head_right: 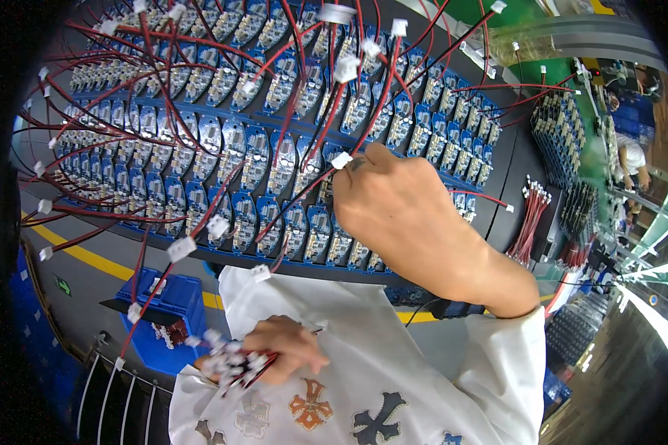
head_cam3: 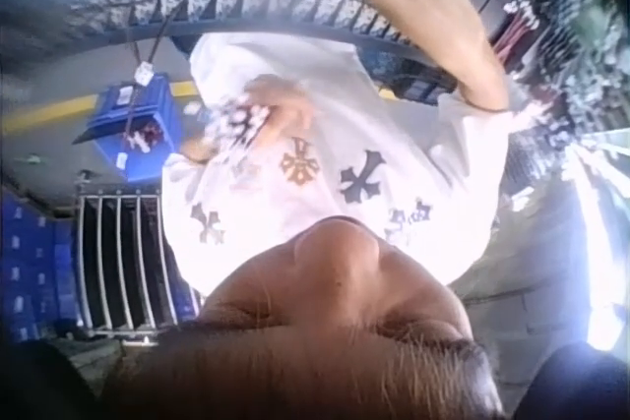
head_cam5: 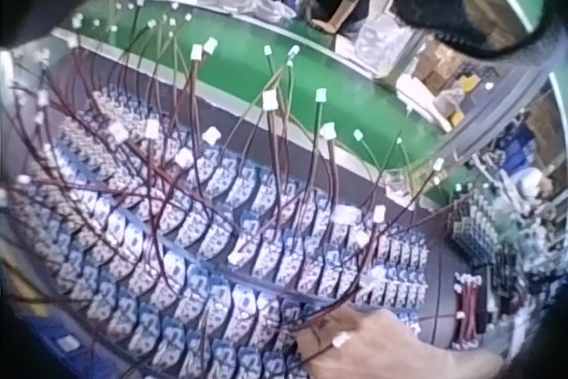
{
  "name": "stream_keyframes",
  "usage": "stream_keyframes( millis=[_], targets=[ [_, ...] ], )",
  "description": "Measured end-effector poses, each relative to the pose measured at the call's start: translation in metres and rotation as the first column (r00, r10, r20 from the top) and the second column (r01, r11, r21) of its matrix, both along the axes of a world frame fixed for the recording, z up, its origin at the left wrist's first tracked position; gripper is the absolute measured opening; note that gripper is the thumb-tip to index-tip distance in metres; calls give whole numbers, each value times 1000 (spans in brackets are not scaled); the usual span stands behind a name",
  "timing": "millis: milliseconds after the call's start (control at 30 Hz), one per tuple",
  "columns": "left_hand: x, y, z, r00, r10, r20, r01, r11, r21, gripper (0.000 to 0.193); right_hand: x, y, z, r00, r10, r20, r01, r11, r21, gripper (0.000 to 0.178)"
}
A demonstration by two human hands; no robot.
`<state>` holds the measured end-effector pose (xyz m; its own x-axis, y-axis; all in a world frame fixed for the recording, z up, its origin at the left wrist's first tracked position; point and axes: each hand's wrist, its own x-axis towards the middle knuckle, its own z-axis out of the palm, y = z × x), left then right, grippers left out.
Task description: The person connects wire harnesses to electronic circuit boards on an assembly line by hand, attaching connectors to each board.
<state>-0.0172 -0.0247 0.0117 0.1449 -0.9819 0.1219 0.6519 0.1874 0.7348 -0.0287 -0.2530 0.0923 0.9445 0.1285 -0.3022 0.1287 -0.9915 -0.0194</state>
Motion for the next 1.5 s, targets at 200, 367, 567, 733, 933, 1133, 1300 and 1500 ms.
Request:
stream_keyframes(
  millis=[200, 367, 567, 733, 933, 1133, 1300, 1500],
  targets=[
    [-15, -11, -4, 982, -191, 11, 186, 965, 184, 25, -4, 0, -5, 999, 35, 36, -35, 999, -8, 6],
    [-18, -13, 1, 976, -193, -96, 212, 943, 256, 22, -5, -7, -2, 1000, -1, 22, -1, 997, 80, 7],
    [-18, -15, 0, 974, -212, -76, 224, 948, 228, 14, -10, -6, -2, 996, -55, 63, 51, 997, 62, 10],
    [-16, -14, -2, 970, -233, -71, 244, 933, 265, 13, -6, -10, -3, 999, -37, 27, 33, 992, 121, 10],
    [-13, -18, -4, 964, -221, -145, 256, 919, 299, 15, -10, -14, -6, 992, -113, 55, 98, 972, 214, 10],
    [-11, -24, -2, 962, -217, -167, 260, 913, 313, 15, -10, -15, -8, 997, -38, 72, 26, 986, 167, 9],
    [-9, -34, 4, 966, -164, -197, 224, 914, 337, 16, -12, -5, 7, 967, -55, 248, 17, 988, 152, 26],
    [-12, -32, -3, 966, -259, 3, 240, 899, 366, 9, -49, 20, 15, 910, -412, -42, 256, 480, 839, 17]
  ],
)
